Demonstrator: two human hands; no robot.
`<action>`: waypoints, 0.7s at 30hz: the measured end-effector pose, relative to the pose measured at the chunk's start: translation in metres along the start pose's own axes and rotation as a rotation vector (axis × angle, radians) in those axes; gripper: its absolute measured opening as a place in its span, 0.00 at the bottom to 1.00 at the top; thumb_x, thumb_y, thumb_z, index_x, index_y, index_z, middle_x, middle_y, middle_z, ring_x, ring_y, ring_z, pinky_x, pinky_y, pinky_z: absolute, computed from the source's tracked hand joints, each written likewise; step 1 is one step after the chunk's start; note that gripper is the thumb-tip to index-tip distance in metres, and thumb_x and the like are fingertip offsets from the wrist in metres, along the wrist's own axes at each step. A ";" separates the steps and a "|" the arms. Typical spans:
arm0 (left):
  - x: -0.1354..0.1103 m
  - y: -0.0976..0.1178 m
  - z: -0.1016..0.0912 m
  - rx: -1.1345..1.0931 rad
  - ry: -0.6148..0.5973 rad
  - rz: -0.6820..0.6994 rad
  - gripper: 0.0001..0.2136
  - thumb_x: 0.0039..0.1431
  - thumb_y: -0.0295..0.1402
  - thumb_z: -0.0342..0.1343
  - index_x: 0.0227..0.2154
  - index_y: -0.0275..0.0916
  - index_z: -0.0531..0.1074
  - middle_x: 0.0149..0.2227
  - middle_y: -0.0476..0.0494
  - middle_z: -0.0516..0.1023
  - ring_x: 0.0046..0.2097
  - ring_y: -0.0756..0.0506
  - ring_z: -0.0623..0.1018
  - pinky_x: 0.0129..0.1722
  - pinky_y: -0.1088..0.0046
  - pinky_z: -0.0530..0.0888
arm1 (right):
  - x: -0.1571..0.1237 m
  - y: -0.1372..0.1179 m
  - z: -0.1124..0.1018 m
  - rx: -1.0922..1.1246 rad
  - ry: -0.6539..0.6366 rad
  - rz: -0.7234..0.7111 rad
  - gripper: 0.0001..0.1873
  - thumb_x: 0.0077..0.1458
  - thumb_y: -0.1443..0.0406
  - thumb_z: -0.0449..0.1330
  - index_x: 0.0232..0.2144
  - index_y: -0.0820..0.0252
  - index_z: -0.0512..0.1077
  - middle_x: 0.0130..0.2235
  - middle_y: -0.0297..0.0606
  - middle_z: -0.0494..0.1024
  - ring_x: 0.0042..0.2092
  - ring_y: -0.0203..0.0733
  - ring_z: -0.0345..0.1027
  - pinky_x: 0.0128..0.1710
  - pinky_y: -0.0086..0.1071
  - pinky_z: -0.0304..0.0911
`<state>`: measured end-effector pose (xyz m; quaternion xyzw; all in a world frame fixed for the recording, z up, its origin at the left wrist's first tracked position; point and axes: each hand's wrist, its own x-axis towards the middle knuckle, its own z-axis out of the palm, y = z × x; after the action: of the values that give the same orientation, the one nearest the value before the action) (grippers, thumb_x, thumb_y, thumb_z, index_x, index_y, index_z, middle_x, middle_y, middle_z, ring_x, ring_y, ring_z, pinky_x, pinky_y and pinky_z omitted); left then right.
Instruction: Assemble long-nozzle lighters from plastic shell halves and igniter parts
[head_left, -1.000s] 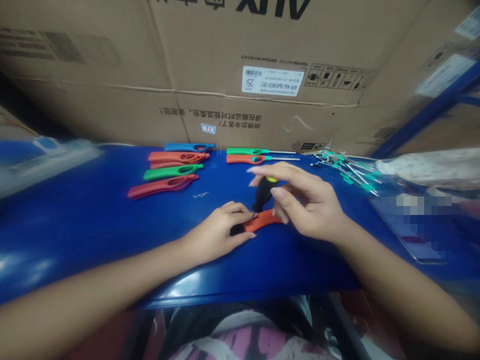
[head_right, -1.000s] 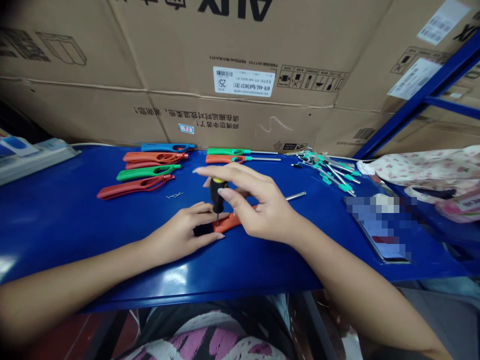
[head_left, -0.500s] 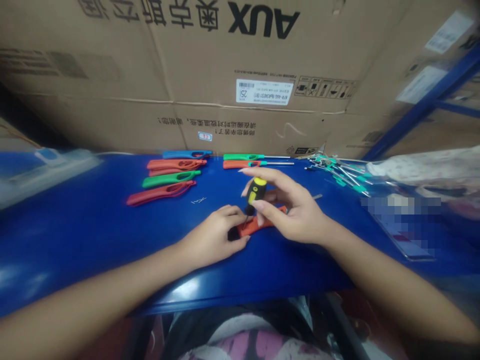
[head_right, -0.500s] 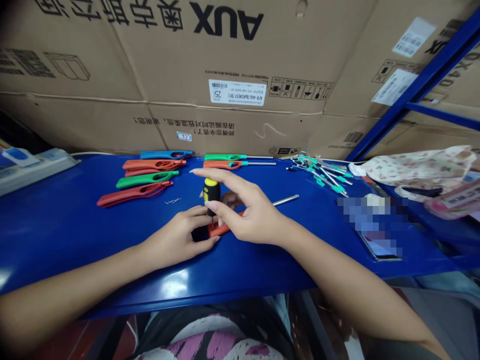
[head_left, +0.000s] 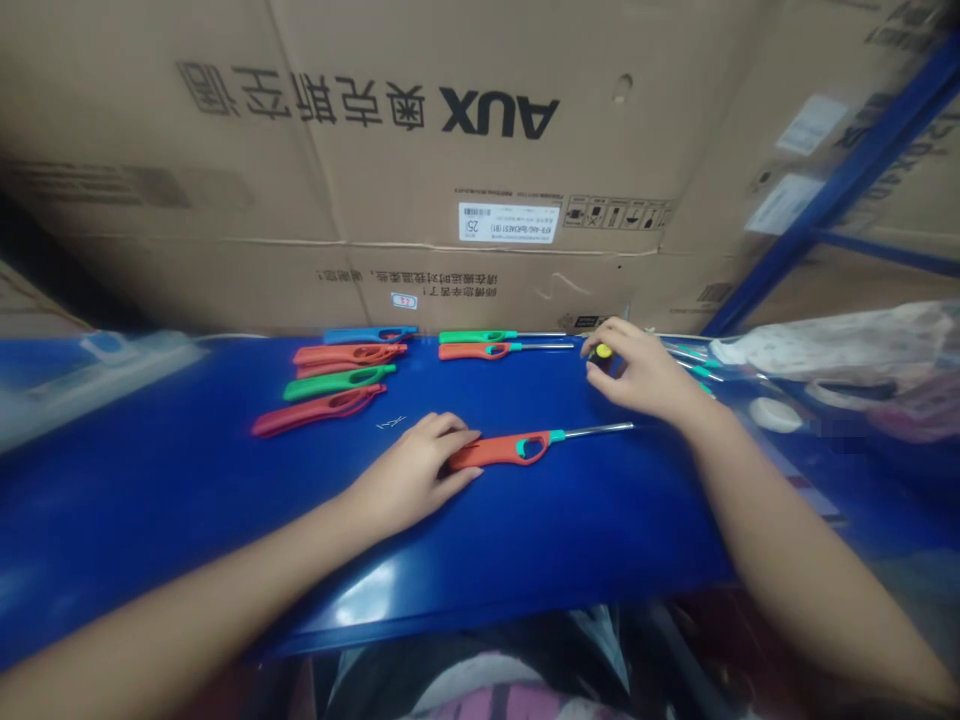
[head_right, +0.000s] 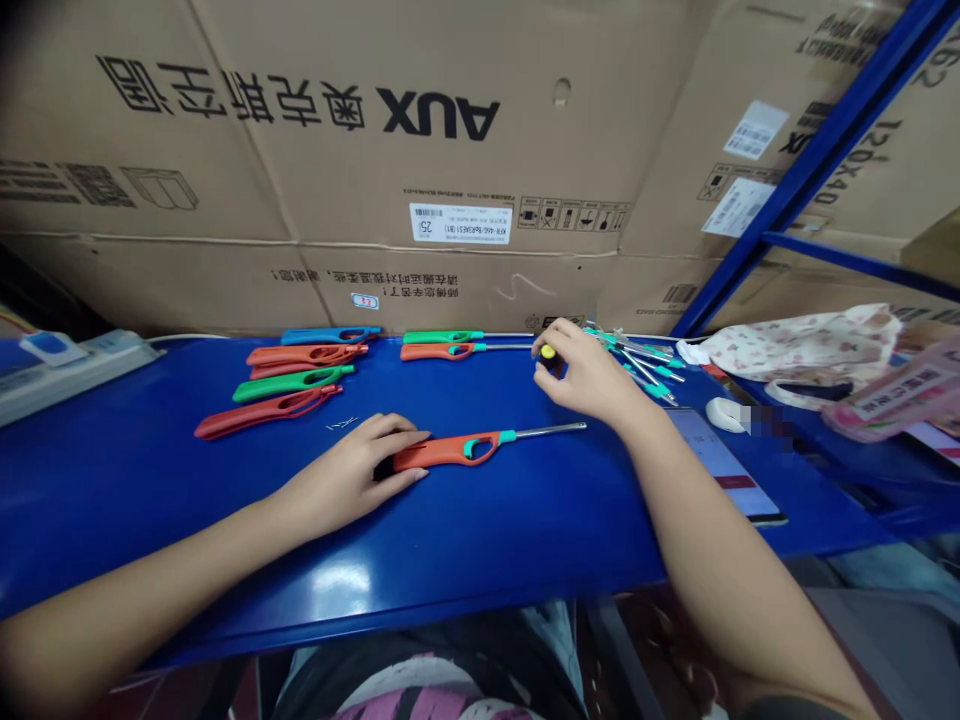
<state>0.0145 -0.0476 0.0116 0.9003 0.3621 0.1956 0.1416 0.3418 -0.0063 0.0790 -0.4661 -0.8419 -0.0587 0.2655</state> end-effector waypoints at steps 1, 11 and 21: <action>0.000 -0.001 0.000 -0.001 0.000 -0.002 0.17 0.67 0.38 0.56 0.54 0.37 0.73 0.50 0.38 0.74 0.50 0.39 0.74 0.54 0.57 0.73 | -0.002 0.006 0.002 0.000 -0.029 0.023 0.07 0.53 0.70 0.56 0.36 0.60 0.71 0.41 0.42 0.71 0.41 0.44 0.69 0.45 0.36 0.64; 0.004 -0.007 -0.006 0.000 -0.003 -0.017 0.17 0.68 0.36 0.52 0.56 0.37 0.71 0.50 0.37 0.74 0.49 0.38 0.72 0.53 0.55 0.73 | -0.021 0.046 0.004 -0.092 -0.686 0.441 0.26 0.47 0.74 0.57 0.50 0.57 0.72 0.48 0.44 0.72 0.44 0.45 0.72 0.46 0.33 0.66; 0.011 -0.026 -0.028 0.039 0.064 -0.001 0.18 0.69 0.41 0.50 0.52 0.36 0.74 0.48 0.35 0.74 0.49 0.38 0.73 0.53 0.56 0.71 | -0.018 0.062 0.018 -0.239 -0.621 0.551 0.28 0.55 0.69 0.55 0.59 0.65 0.68 0.57 0.55 0.69 0.53 0.54 0.70 0.52 0.40 0.64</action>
<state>-0.0065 -0.0187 0.0284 0.8960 0.3706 0.2173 0.1123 0.3934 0.0210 0.0457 -0.6963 -0.7134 0.0605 -0.0506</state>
